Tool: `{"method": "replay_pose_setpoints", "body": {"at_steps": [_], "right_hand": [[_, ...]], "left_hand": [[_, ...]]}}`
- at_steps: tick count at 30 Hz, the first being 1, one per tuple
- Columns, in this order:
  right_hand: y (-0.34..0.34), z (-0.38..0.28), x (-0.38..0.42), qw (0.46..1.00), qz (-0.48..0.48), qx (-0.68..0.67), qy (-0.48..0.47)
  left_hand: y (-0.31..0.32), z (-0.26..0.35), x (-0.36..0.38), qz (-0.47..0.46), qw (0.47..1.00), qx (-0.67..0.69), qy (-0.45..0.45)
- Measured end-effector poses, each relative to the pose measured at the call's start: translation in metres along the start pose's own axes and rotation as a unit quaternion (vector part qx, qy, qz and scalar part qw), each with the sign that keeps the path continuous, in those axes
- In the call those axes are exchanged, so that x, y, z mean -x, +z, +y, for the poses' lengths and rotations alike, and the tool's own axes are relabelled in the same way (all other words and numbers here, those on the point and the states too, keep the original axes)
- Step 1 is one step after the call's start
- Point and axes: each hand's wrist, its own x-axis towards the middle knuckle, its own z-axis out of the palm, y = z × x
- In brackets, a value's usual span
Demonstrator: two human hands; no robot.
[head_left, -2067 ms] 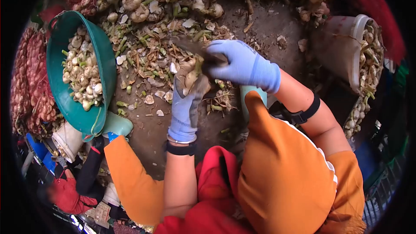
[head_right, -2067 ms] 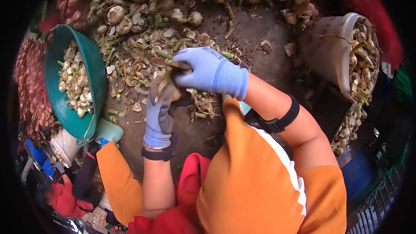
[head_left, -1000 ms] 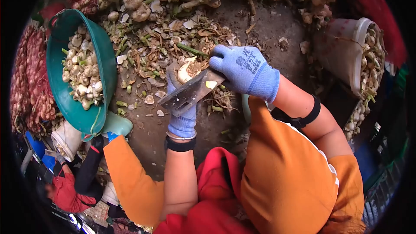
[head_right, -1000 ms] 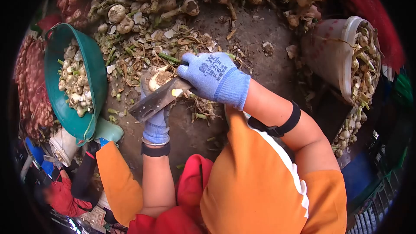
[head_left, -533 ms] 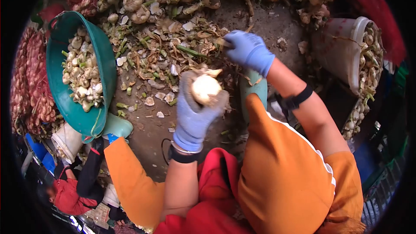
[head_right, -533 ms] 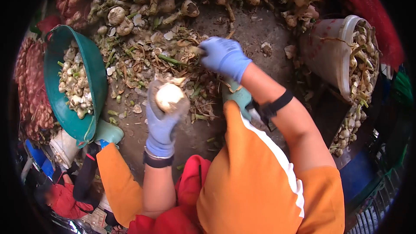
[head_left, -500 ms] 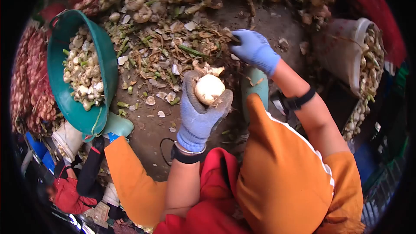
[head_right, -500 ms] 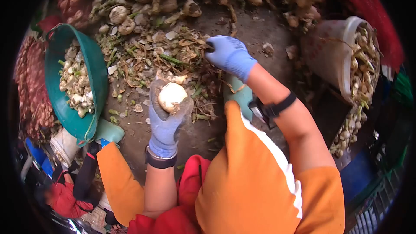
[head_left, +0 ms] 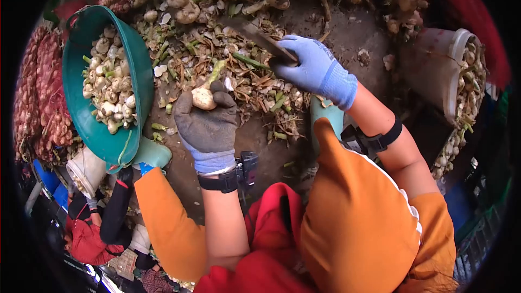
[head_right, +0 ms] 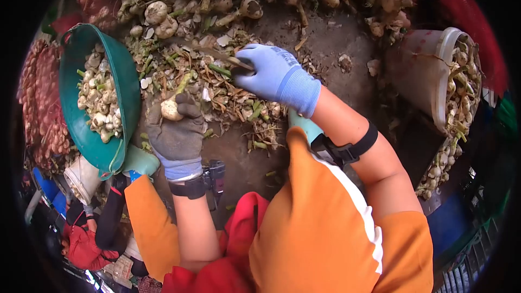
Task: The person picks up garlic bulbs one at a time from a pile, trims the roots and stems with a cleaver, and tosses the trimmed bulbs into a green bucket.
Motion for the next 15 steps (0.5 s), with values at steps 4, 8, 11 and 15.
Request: {"method": "replay_pose_setpoints", "body": {"at_steps": [4, 8, 11, 15], "right_hand": [[0.028, 0.003, -0.012, 0.993, -0.044, 0.066, -0.082], [0.015, 0.044, -0.049, 0.975, -0.114, 0.188, 0.033], [0.021, 0.044, -0.075, 0.989, 0.030, 0.145, -0.019], [0.023, 0.042, -0.092, 0.976, 0.013, 0.217, 0.009]], "left_hand": [[0.018, -0.026, 0.004, -0.086, 0.983, 0.125, -0.104], [0.048, 0.060, 0.009, -0.228, 0.960, 0.150, -0.061], [0.053, 0.071, 0.023, -0.263, 0.960, 0.083, -0.048], [0.002, 0.037, -0.016, -0.084, 0.995, -0.051, 0.002]]}}
